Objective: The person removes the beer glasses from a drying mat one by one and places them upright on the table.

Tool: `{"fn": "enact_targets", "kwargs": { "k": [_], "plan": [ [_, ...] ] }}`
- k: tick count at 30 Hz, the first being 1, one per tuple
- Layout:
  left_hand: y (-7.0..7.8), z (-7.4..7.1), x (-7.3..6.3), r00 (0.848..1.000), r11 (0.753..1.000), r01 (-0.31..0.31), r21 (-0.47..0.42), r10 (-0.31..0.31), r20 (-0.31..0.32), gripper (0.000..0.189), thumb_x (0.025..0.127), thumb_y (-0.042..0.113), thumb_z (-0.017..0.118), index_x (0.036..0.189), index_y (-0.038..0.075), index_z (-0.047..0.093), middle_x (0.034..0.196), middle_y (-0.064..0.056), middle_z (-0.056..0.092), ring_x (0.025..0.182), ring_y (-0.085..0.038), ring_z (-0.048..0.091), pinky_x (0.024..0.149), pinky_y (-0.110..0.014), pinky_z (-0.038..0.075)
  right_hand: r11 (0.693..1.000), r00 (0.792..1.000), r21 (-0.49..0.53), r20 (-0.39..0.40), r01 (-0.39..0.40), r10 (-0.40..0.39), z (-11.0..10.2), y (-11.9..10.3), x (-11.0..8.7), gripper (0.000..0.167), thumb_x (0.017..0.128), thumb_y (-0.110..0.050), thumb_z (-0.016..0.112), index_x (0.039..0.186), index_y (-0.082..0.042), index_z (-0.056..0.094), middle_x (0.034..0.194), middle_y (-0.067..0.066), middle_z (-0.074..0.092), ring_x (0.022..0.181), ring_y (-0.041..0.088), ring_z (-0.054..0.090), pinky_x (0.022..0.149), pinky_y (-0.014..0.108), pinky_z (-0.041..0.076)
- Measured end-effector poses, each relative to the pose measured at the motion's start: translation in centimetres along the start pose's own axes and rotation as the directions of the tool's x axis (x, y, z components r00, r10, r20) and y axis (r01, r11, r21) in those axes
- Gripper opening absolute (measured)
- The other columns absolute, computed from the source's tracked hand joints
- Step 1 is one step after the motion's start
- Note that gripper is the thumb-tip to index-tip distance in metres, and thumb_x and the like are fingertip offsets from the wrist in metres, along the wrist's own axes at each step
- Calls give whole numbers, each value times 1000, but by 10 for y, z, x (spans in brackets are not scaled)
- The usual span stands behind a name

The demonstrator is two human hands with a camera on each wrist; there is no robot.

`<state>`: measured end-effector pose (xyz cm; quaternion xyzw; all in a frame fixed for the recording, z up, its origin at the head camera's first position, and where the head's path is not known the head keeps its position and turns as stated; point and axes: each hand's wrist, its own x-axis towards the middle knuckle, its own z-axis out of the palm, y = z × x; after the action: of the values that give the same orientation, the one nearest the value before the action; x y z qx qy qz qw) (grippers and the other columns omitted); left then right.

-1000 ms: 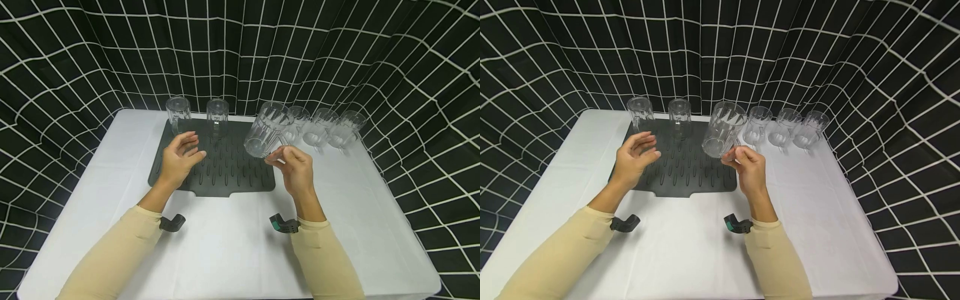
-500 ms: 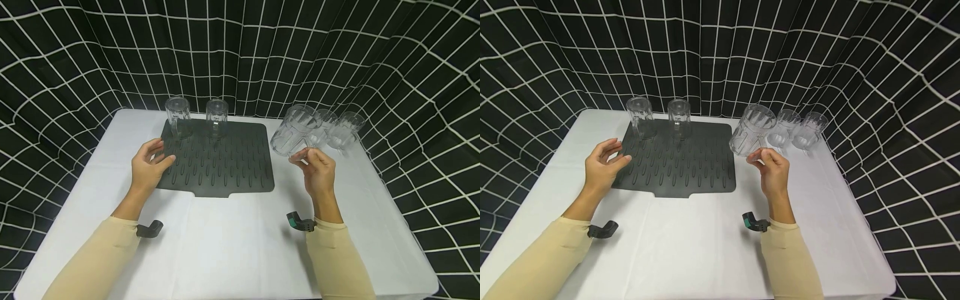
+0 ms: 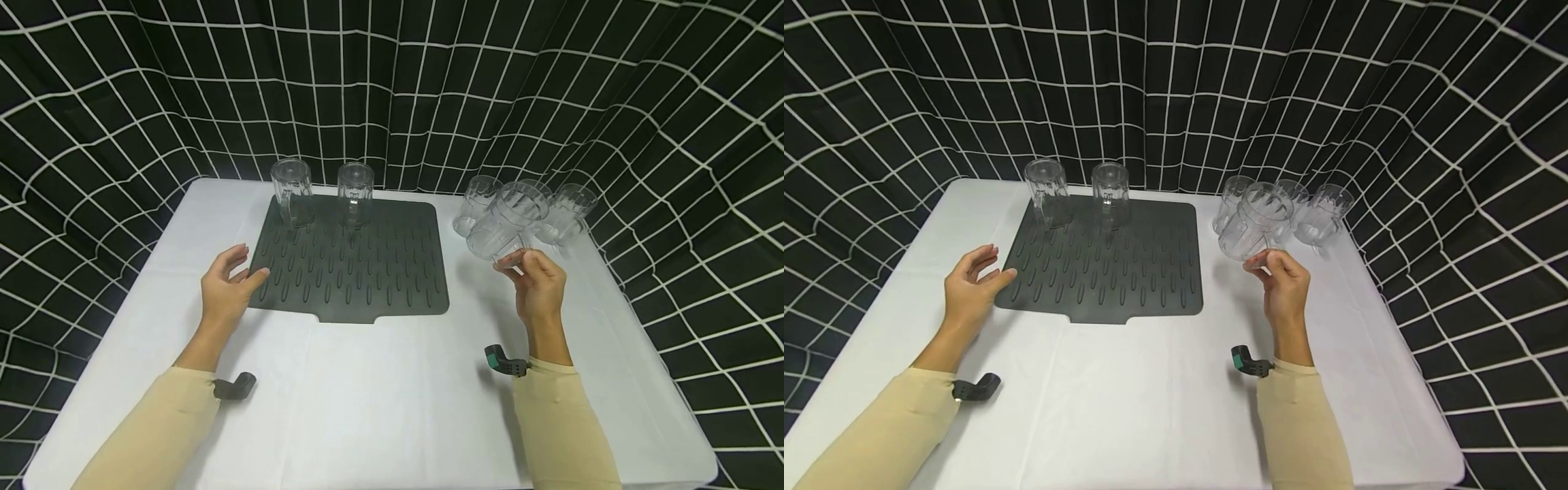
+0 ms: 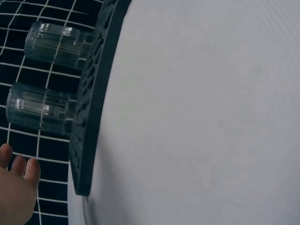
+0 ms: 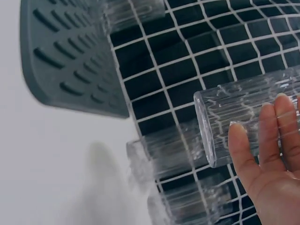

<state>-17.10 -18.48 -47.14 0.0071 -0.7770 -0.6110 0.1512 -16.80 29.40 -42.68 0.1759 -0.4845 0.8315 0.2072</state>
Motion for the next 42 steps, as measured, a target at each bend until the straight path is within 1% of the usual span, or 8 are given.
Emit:
{"fn": "enact_targets", "kwargs": {
  "k": [9, 12, 16, 21, 25, 29, 34, 42],
  "plan": [
    [-17, -4, -3, 993, 991, 113, 72, -115, 21, 68, 88, 16, 73, 145, 3, 38, 148, -11, 38, 138, -24, 32, 111, -36, 32, 996, 999, -83, -40, -32, 29, -17, 7, -8, 31, 100, 4, 44, 84, 31, 46, 81, 24, 60, 73, 34, 63, 71, 43, 59],
    [-23, -7, -4, 983, 980, 165, 114, -173, 65, 75, 88, 23, 73, 149, 5, 33, 153, -13, 31, 140, -30, 28, 111, -39, 31, 995, 997, -85, -60, -49, 44, -22, 10, -10, 30, 100, 5, 45, 84, 31, 46, 80, 24, 60, 72, 34, 63, 71, 43, 59],
    [-28, -11, -6, 966, 960, 195, 199, -223, 128, 83, 88, 31, 73, 151, 4, 26, 153, -20, 28, 139, -37, 27, 110, -44, 31, 994, 997, -94, -62, -58, 52, -30, 15, -11, 32, 100, 4, 44, 84, 32, 43, 79, 24, 61, 73, 34, 63, 71, 41, 58],
    [-32, -14, -6, 961, 936, 178, 303, -232, 151, 81, 87, 26, 74, 149, -2, 29, 147, -26, 35, 136, -38, 33, 108, -45, 33, 990, 995, -116, -63, -78, 71, -40, 24, -13, 35, 100, 2, 45, 87, 34, 38, 81, 25, 60, 75, 35, 63, 73, 43, 58],
    [-35, -15, -5, 954, 919, 143, 367, -227, 196, 81, 86, 21, 73, 148, -4, 28, 146, -30, 34, 133, -43, 34, 106, -48, 35, 982, 990, -136, -73, -133, 124, -49, 29, -14, 36, 101, 0, 46, 90, 34, 39, 82, 24, 60, 78, 34, 63, 76, 44, 58],
    [-40, -14, -4, 949, 914, 106, 392, -211, 236, 79, 86, 14, 72, 147, -7, 27, 148, -31, 28, 134, -45, 31, 106, -49, 35, 969, 980, -159, -85, -191, 179, -56, 32, -18, 37, 101, -1, 47, 94, 35, 39, 82, 23, 60, 79, 32, 63, 77, 42, 58],
    [-39, -12, -4, 950, 904, 84, 419, -200, 240, 77, 86, 11, 71, 146, -8, 28, 149, -30, 26, 134, -45, 32, 106, -48, 35, 956, 973, -186, -89, -226, 213, -61, 36, -22, 35, 101, 0, 46, 94, 34, 42, 81, 22, 62, 79, 30, 63, 77, 41, 57],
    [-38, -14, -5, 954, 903, 80, 421, -192, 232, 75, 86, 10, 71, 146, -8, 29, 150, -28, 26, 134, -44, 32, 107, -46, 34, 959, 974, -175, -72, -225, 216, -64, 45, -22, 32, 101, 1, 45, 94, 32, 45, 81, 20, 63, 79, 28, 64, 80, 41, 57]
  ]
}}
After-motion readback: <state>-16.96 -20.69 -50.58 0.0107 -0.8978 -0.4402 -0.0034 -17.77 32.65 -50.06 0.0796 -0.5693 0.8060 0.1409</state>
